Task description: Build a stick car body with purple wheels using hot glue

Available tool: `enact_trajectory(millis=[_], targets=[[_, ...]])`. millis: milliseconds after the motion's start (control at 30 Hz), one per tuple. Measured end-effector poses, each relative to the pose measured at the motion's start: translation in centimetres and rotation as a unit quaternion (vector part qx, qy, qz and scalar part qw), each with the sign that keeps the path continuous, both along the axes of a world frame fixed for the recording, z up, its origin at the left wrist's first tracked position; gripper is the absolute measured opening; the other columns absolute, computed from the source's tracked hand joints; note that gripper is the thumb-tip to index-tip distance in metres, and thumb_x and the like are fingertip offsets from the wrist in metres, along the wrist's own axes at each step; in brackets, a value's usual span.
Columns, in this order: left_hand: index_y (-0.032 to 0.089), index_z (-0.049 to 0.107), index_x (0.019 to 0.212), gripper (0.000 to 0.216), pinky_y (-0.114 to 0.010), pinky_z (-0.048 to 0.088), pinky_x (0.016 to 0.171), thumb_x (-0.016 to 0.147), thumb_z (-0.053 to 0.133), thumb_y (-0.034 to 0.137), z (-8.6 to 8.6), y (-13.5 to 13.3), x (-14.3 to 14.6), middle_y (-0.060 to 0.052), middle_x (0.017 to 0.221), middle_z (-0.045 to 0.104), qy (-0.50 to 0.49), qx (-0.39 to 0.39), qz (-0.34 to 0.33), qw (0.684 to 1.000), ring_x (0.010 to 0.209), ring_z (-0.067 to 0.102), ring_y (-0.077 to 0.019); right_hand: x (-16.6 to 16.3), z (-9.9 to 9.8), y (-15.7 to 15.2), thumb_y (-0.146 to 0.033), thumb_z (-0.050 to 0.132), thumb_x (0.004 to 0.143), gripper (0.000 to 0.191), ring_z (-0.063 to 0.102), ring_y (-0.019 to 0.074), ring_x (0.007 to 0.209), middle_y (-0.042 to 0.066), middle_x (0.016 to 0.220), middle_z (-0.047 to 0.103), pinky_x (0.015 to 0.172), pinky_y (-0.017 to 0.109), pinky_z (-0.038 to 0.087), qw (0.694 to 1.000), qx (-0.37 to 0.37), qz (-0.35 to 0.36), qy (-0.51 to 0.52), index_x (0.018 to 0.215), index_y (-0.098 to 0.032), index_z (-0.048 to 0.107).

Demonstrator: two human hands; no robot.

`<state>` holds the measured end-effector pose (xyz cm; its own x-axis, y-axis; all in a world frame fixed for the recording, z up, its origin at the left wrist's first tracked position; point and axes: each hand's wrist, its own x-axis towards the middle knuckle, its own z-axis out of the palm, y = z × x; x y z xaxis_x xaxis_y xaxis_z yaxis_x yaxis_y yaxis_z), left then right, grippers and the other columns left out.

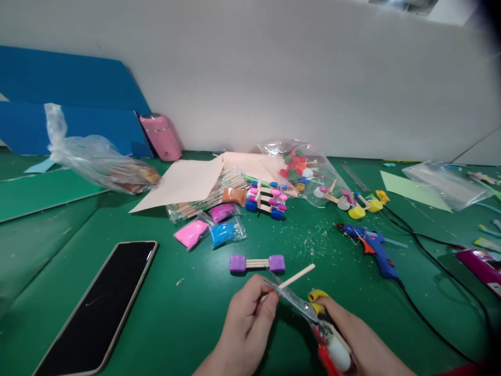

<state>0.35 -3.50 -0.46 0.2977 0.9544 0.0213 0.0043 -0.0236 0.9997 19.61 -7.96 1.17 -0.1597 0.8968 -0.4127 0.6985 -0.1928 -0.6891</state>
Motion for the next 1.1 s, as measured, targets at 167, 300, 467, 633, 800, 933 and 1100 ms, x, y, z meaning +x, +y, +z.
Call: enact_trajectory(millis=[167,300,467,633,800,933,1100], targets=[[0.017,0.049,0.070,0.023,-0.022,0.024,0.048,0.079,0.053,0.037,-0.3,0.4,0.0,0.005,0.055,0.038,-0.181,-0.160,-0.091,0.966,0.050,0.031,-0.0087,0.5,-0.1,0.0,-0.021,0.055,0.065,0.034,0.058,0.0173,0.059,0.001,0.071,0.065,0.052,0.023,0.039,1.000,-0.018,0.010,-0.004,0.099,-0.022,0.050],[0.016,0.051,0.069,0.023,-0.022,0.025,0.049,0.076,0.059,0.037,-0.4,0.4,0.4,0.005,0.054,0.039,-0.217,-0.200,-0.072,0.953,0.049,0.032,-0.0079,0.6,-0.2,-0.1,-0.020,0.055,0.063,0.029,0.057,0.0197,0.058,0.003,0.068,0.064,0.049,0.025,0.036,0.999,-0.024,0.007,-0.038,0.091,-0.020,0.050],[0.015,0.055,0.070,0.022,-0.022,0.028,0.054,0.077,0.058,0.035,-0.4,0.2,0.4,0.002,0.062,0.045,-0.145,-0.140,0.002,0.979,0.058,0.037,-0.0101,-0.2,0.2,0.0,-0.019,0.055,0.064,0.028,0.054,0.0176,0.060,0.001,0.071,0.061,0.052,0.024,0.038,0.999,0.010,0.007,-0.050,0.090,-0.021,0.047],[0.017,0.049,0.067,0.023,-0.023,0.020,0.046,0.074,0.061,0.036,-0.1,0.4,0.5,0.009,0.044,0.030,-0.310,-0.247,-0.086,0.914,0.040,0.022,-0.0058,0.2,0.3,0.2,-0.020,0.054,0.067,0.024,0.053,0.0154,0.058,0.000,0.072,0.060,0.052,0.022,0.037,1.000,0.004,0.031,0.003,0.090,-0.022,0.048],[0.016,0.051,0.068,0.022,-0.023,0.020,0.046,0.075,0.060,0.035,-0.1,0.5,0.6,0.008,0.046,0.033,-0.276,-0.239,-0.069,0.928,0.042,0.025,-0.0063,0.4,0.0,0.3,-0.019,0.055,0.064,0.026,0.054,0.0173,0.057,0.002,0.069,0.061,0.049,0.024,0.035,0.999,-0.021,0.027,-0.037,0.088,-0.021,0.049],[0.014,0.056,0.069,0.021,-0.022,0.026,0.053,0.078,0.058,0.033,-0.2,0.4,0.3,0.002,0.063,0.046,-0.123,-0.122,0.008,0.985,0.058,0.036,-0.0094,-0.1,0.0,0.2,-0.021,0.056,0.064,0.032,0.054,0.0176,0.061,0.003,0.074,0.061,0.050,0.023,0.036,0.999,0.008,0.028,-0.042,0.094,-0.021,0.047],[0.017,0.051,0.067,0.023,-0.023,0.021,0.047,0.077,0.058,0.036,-0.3,0.5,0.2,0.009,0.046,0.032,-0.263,-0.204,-0.071,0.940,0.043,0.025,-0.0065,-0.4,0.8,0.4,-0.021,0.055,0.065,0.028,0.053,0.0161,0.061,0.002,0.074,0.059,0.051,0.022,0.037,0.999,0.032,0.022,-0.025,0.092,-0.022,0.046]])
